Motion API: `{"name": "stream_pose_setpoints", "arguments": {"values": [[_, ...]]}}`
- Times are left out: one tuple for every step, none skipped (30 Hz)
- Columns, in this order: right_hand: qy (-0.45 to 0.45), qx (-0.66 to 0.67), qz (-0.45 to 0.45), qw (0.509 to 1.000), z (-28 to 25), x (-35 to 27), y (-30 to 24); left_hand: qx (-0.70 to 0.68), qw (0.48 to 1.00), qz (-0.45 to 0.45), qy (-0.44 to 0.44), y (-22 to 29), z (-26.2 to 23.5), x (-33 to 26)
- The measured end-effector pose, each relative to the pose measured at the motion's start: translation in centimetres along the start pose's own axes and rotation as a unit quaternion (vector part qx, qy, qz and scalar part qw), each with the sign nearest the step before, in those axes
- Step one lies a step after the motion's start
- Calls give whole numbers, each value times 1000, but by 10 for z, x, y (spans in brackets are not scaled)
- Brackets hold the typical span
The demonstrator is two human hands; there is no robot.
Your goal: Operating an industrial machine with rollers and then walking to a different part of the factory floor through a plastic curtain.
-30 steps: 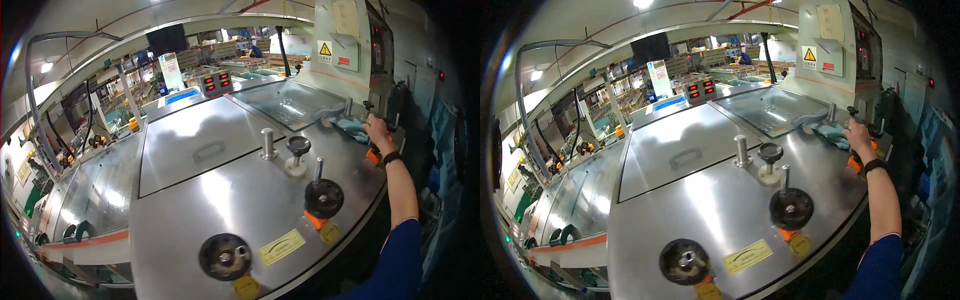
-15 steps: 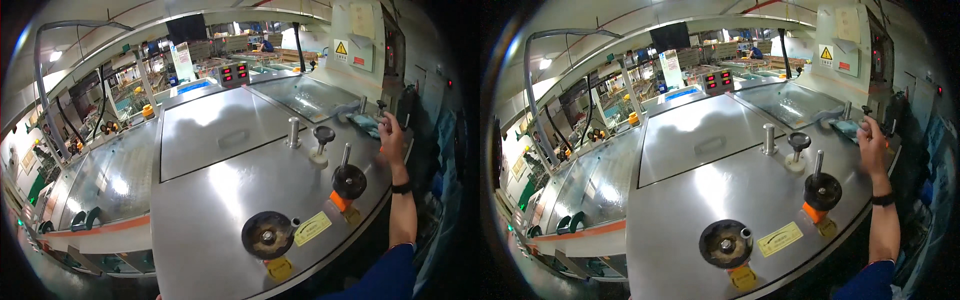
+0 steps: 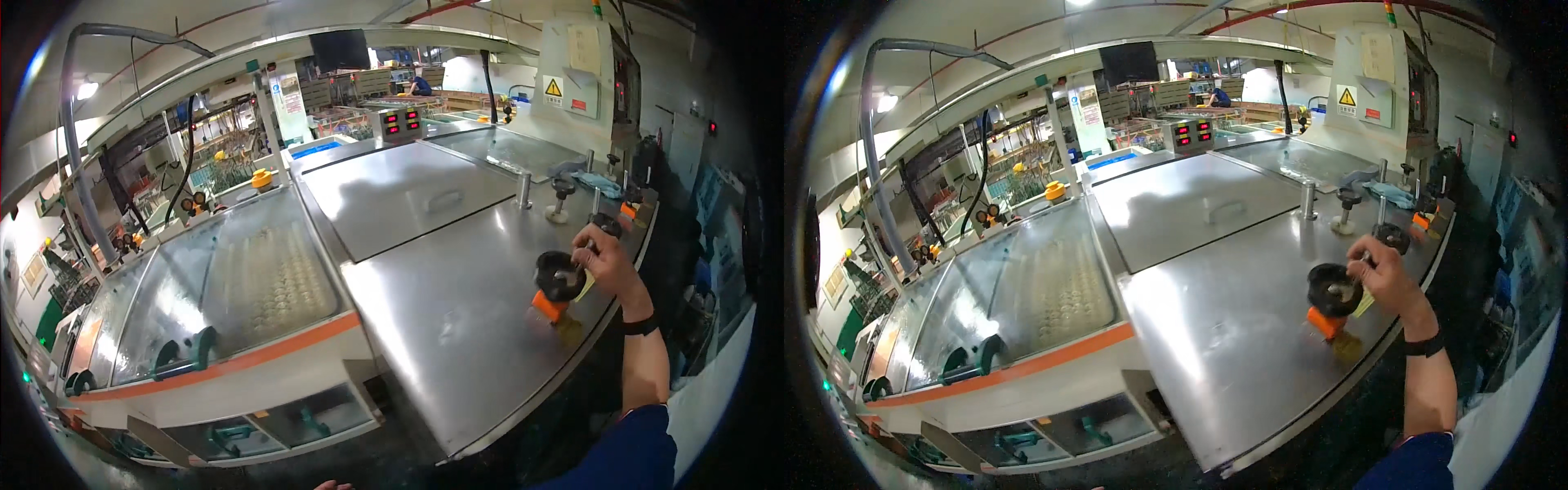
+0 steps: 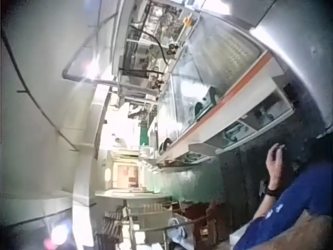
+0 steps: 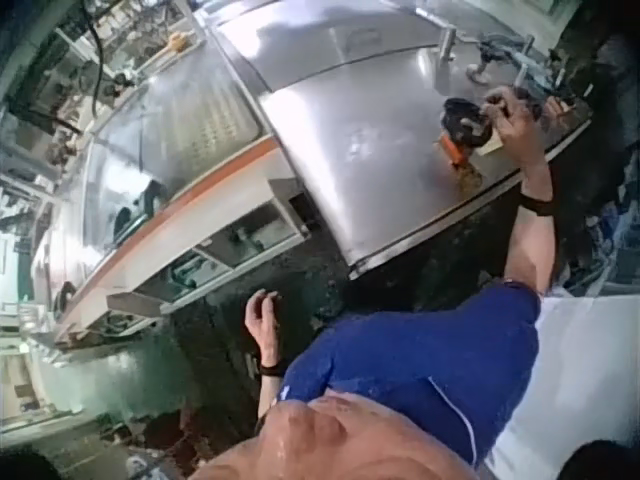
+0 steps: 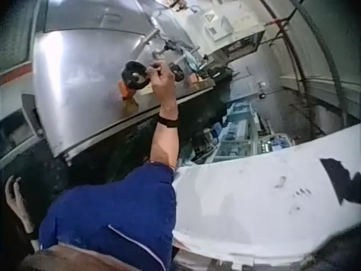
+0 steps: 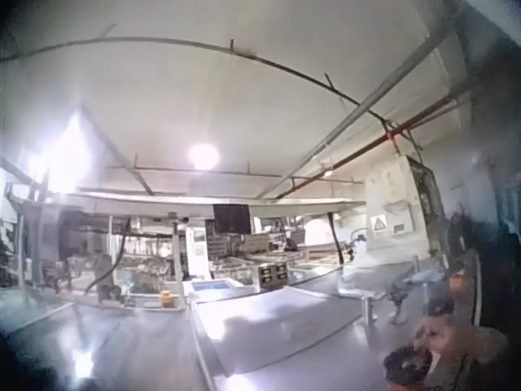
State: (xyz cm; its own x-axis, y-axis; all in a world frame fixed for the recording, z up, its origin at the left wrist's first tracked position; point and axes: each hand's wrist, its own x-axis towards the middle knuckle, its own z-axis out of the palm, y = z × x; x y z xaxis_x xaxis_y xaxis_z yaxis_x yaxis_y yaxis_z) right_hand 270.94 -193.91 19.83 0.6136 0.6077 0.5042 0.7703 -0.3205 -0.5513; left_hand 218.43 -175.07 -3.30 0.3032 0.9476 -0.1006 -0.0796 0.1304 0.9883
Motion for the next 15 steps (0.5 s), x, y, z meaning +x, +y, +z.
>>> {"name": "stream_pose_setpoints", "arguments": {"values": [[15,-2,-5,1000,4,-5,-5,-4,1000,-18,21,1,-30,3],[30,-9,6,999,7,-11,-10,-7,998,-36,42,4,-59,6],[44,0,9,999,11,-16,-14,-2,998,-36,54,6,-82,14],[60,-35,31,997,15,-20,-18,-3,998,-35,59,7,-102,23],[74,-54,48,995,20,-24,-22,-3,997,-34,65,8,-121,30],[83,-60,55,993,26,-28,-27,-3,997,-34,72,10,-138,34],[86,-81,76,990,30,-27,-33,11,997,-37,62,11,-156,39],[109,-115,84,984,36,-29,-41,12,997,-38,68,11,-172,43],[132,-133,93,978,43,-30,-52,13,997,-38,73,8,-185,49],[156,-148,133,968,50,-29,-66,11,996,-37,79,5,-198,54],[241,-330,45,912,63,-31,-83,0,996,-22,84,2,-213,53],[303,-338,24,891,74,-38,-104,17,994,-43,96,1,-231,53],[336,-259,-31,905,90,-49,-128,23,993,-34,114,-1,-246,50],[357,-165,-62,917,114,-61,-155,33,991,-26,130,0,-264,49],[320,-160,-120,926,146,-69,-182,12,986,-45,159,3,-282,47]]}}
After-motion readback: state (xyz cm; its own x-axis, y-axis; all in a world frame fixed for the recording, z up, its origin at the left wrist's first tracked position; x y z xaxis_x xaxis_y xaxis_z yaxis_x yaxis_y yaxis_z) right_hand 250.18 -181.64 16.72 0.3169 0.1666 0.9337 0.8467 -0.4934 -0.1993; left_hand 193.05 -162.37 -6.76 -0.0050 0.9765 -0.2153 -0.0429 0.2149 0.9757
